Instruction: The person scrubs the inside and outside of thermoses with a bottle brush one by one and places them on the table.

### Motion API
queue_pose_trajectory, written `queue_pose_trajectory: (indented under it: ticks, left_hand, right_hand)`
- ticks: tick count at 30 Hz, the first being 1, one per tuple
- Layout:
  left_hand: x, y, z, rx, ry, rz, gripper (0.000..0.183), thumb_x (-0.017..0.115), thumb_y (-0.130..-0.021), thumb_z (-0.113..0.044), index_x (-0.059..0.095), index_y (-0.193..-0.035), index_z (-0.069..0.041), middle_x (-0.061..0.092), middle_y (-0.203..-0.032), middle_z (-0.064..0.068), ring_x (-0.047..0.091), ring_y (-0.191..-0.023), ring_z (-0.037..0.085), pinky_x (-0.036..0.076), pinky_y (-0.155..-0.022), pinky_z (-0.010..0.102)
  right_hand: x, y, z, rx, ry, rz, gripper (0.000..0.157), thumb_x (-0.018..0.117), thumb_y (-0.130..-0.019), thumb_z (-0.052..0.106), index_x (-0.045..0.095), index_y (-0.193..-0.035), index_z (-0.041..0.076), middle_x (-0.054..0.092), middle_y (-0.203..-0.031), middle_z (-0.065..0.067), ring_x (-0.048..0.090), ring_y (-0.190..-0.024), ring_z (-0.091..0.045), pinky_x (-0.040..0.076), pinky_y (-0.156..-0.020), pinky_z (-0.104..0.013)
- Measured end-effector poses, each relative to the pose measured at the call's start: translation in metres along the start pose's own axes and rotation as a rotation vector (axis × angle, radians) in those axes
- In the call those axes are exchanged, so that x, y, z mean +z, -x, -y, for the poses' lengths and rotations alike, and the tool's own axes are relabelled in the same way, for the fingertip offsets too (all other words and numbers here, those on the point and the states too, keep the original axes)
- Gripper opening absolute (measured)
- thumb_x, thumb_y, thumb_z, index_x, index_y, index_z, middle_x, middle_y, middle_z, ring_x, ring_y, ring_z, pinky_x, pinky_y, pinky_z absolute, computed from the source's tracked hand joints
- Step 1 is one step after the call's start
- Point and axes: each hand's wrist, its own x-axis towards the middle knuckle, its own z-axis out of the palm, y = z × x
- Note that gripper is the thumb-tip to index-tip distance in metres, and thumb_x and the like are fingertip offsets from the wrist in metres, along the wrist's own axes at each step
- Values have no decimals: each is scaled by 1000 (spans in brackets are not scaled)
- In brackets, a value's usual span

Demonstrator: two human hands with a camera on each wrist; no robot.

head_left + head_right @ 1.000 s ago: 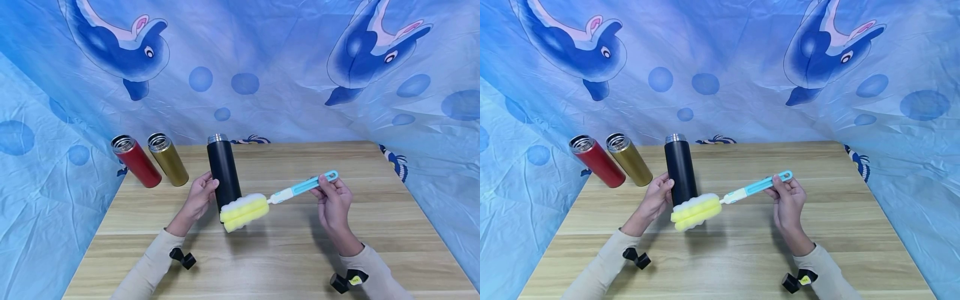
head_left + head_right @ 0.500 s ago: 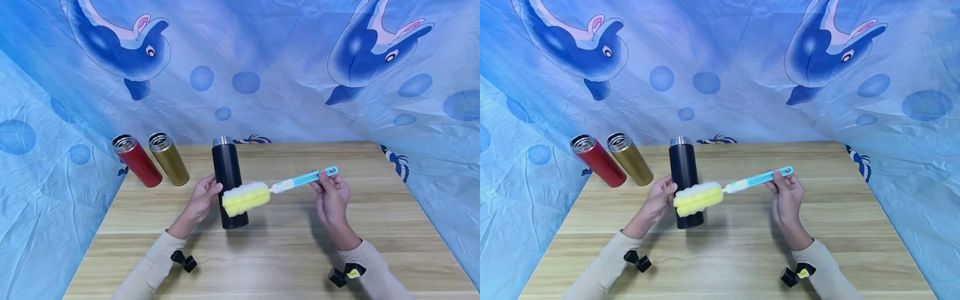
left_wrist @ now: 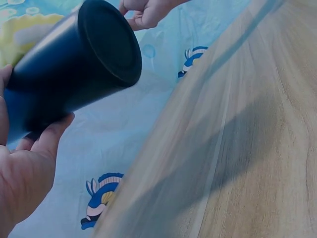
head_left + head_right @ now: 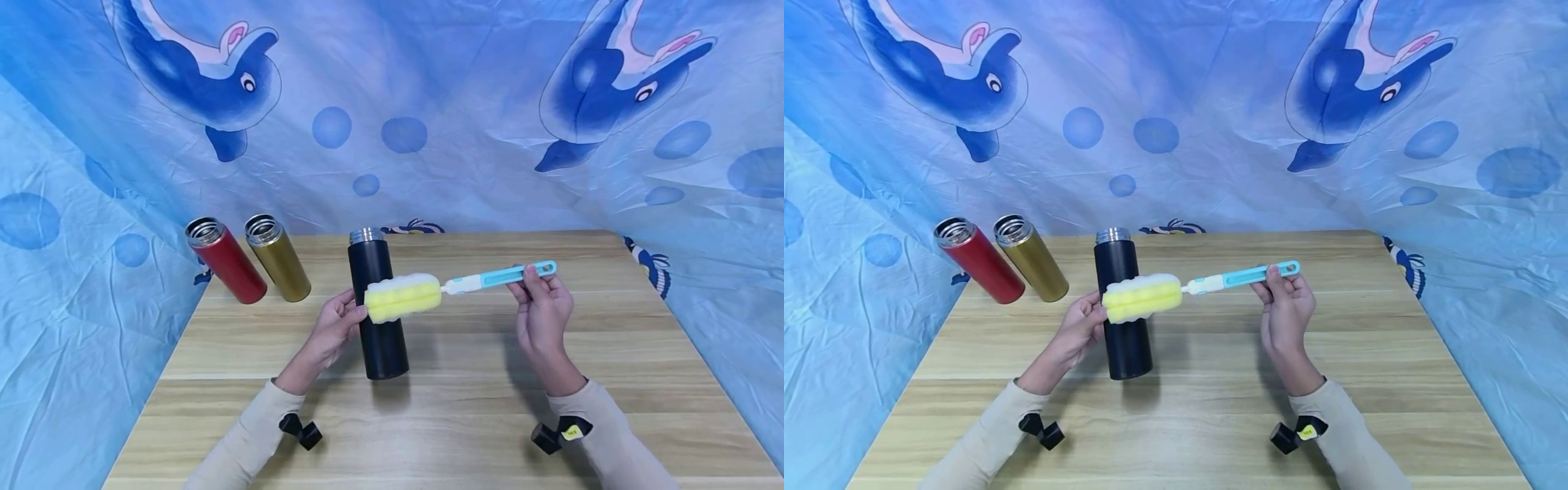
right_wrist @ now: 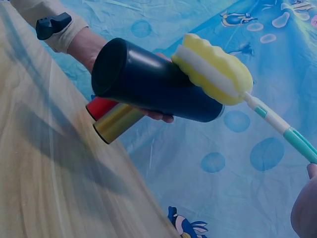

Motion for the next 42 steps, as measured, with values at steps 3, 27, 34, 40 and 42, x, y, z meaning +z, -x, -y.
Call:
queue_pose_trajectory:
  ticks: [3, 27, 34, 40, 42]
  left_hand:
    - [0, 1, -1, -6, 3, 11, 59, 57, -93, 1, 35, -145, 17, 75, -104, 0, 59, -70, 1, 42, -54, 9]
    - [5, 3, -4, -53, -148, -50, 57, 66, -90, -2, 45, -142, 10, 75, -97, -2, 66, -81, 7, 52, -67, 16]
    - [5, 3, -2, -93, -180, -79, 53, 69, -90, -4, 52, -137, 12, 72, -98, 2, 67, -86, 11, 58, -77, 22]
    - [3, 2, -1, -103, -251, -59, 64, 71, -89, -12, 47, -146, 4, 73, -100, 3, 67, -84, 12, 55, -74, 22]
    - [2, 2, -1, -104, -266, -55, 67, 71, -90, -14, 44, -149, 1, 74, -101, 4, 68, -86, 13, 55, -76, 24]
  right_hand:
    - [3, -2, 0, -5, -2, -10, 23, 72, -91, -1, 55, -100, -15, 69, -86, -19, 76, -75, -23, 60, -73, -26]
    - [18, -10, 5, -84, -76, 11, 17, 72, -90, -5, 58, -95, -12, 66, -81, -17, 74, -71, -22, 61, -65, -26]
    - [23, -12, 7, -110, -98, 17, 18, 73, -89, -7, 57, -93, -13, 65, -79, -17, 74, -69, -23, 61, -65, -27]
    - [27, -13, 8, -117, -111, 22, 16, 71, -90, -8, 56, -94, -13, 65, -80, -18, 75, -70, -24, 61, -66, -27]
    - [29, -13, 8, -118, -109, 25, 13, 68, -91, -9, 56, -94, -13, 65, -80, -18, 75, -71, -24, 61, -67, -27]
